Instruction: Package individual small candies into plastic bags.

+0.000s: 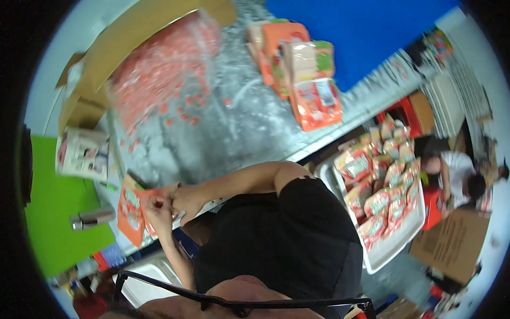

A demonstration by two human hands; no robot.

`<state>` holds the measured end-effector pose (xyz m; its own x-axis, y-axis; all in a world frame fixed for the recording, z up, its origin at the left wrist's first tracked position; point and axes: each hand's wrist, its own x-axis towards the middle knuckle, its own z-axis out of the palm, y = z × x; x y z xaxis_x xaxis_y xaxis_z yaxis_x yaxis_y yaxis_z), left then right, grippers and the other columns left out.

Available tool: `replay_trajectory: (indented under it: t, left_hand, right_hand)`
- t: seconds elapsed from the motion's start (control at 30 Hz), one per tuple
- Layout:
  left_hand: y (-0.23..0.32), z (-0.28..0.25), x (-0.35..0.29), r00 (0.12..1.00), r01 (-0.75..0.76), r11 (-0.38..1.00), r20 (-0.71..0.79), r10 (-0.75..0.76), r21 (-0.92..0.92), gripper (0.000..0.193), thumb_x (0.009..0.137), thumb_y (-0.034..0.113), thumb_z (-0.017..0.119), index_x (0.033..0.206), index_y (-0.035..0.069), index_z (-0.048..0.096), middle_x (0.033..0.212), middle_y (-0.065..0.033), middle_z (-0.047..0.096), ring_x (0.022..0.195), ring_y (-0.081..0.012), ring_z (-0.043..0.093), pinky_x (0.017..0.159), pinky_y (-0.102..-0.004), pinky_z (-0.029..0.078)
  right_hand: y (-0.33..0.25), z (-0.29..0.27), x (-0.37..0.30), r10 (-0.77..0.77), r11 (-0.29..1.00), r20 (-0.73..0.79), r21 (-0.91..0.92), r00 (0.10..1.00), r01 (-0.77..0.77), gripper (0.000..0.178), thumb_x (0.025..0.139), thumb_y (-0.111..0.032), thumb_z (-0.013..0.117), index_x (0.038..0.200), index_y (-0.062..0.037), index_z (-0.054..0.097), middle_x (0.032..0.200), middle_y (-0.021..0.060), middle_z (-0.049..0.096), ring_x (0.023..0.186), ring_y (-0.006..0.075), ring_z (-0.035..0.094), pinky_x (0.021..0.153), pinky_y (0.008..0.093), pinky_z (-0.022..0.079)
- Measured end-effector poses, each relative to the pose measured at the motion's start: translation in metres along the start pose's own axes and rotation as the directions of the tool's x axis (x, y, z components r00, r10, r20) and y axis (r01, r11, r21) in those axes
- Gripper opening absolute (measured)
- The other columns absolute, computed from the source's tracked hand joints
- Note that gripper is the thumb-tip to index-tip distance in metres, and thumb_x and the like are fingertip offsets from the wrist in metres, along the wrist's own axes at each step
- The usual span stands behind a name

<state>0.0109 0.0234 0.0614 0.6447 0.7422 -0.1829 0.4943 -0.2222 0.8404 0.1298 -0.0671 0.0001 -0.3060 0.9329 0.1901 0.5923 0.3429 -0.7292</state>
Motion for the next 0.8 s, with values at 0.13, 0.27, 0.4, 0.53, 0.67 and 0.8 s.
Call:
replay_trajectory:
  t: [0.13,0.27,0.4,0.53,0.67,0.8]
  left_hand:
    - [0.009,0.009,-0.007,0.989,-0.129,0.98,0.096,0.115,0.153,0.02,0.083,0.007,0.074,0.075,-0.001,0.057,0.063,-0.0017,0.057,0.054,-0.0068,0.051,0.049,-0.0241,0.042]
    - [0.007,-0.004,-0.004,0.915,0.045,0.987,0.402,0.022,-0.155,0.064,0.069,0.008,0.084,0.125,-0.001,0.054,0.111,-0.0109,0.061,0.099,-0.0124,0.058,0.083,-0.0288,0.05]
    - [-0.004,-0.007,0.008,0.492,-0.141,0.964,0.829,0.266,-0.225,0.119,0.061,0.007,0.085,0.155,0.004,0.011,0.138,-0.013,0.047,0.13,-0.0192,0.04,0.105,-0.0323,0.037]
    - [-0.026,-0.005,-0.01,0.6,0.239,0.953,0.8,0.004,-0.184,0.104,0.065,0.004,0.077,0.152,0.003,0.021,0.138,-0.01,0.048,0.131,-0.0185,0.041,0.108,-0.0332,0.034]
    - [-0.045,0.001,-0.027,0.77,0.411,0.738,0.638,0.034,-0.535,0.075,0.068,0.0,0.061,0.14,0.004,0.04,0.128,-0.0061,0.054,0.122,-0.0195,0.049,0.107,-0.0333,0.035]
    - [-0.053,0.001,-0.048,0.911,0.337,0.723,0.403,-0.088,-0.603,0.073,0.068,-0.003,0.06,0.139,0.003,0.042,0.126,-0.0062,0.055,0.121,-0.0192,0.049,0.106,-0.0346,0.035]
  right_hand:
    - [0.002,-0.003,-0.012,-0.067,0.967,-0.144,-0.251,0.987,0.028,0.04,0.077,-0.04,0.071,0.098,-0.0072,0.067,0.102,0.0159,0.067,0.099,0.0332,0.062,0.08,0.045,0.05]
    - [-0.012,-0.021,-0.017,0.053,0.997,0.044,0.046,0.998,-0.055,0.033,0.089,-0.036,0.059,0.094,-0.005,0.067,0.086,0.0183,0.067,0.084,0.0341,0.064,0.078,0.0446,0.05]
    - [-0.017,-0.04,-0.032,-0.117,0.977,0.082,0.189,0.99,0.1,0.043,0.091,-0.042,0.054,0.078,-0.0025,0.064,0.08,0.0178,0.066,0.078,0.0356,0.064,0.073,0.0464,0.049]
    - [-0.007,-0.044,-0.045,0.009,0.956,0.049,0.291,0.999,-0.023,0.033,0.089,-0.036,0.057,0.084,-0.0039,0.065,0.081,0.0165,0.066,0.074,0.034,0.062,0.071,0.0427,0.048]
    - [0.036,-0.057,-0.055,0.04,0.993,-0.682,-0.052,0.73,-0.104,0.036,0.082,-0.038,0.069,0.104,-0.0097,0.066,0.111,0.0091,0.064,0.106,0.0326,0.056,0.093,0.0495,0.041]
    - [0.111,-0.091,-0.029,0.135,0.676,-0.662,-0.483,0.738,-0.557,0.07,0.077,-0.056,0.07,0.134,-0.0175,0.055,0.148,0.0077,0.042,0.142,0.0384,0.024,0.113,0.0655,0.013]
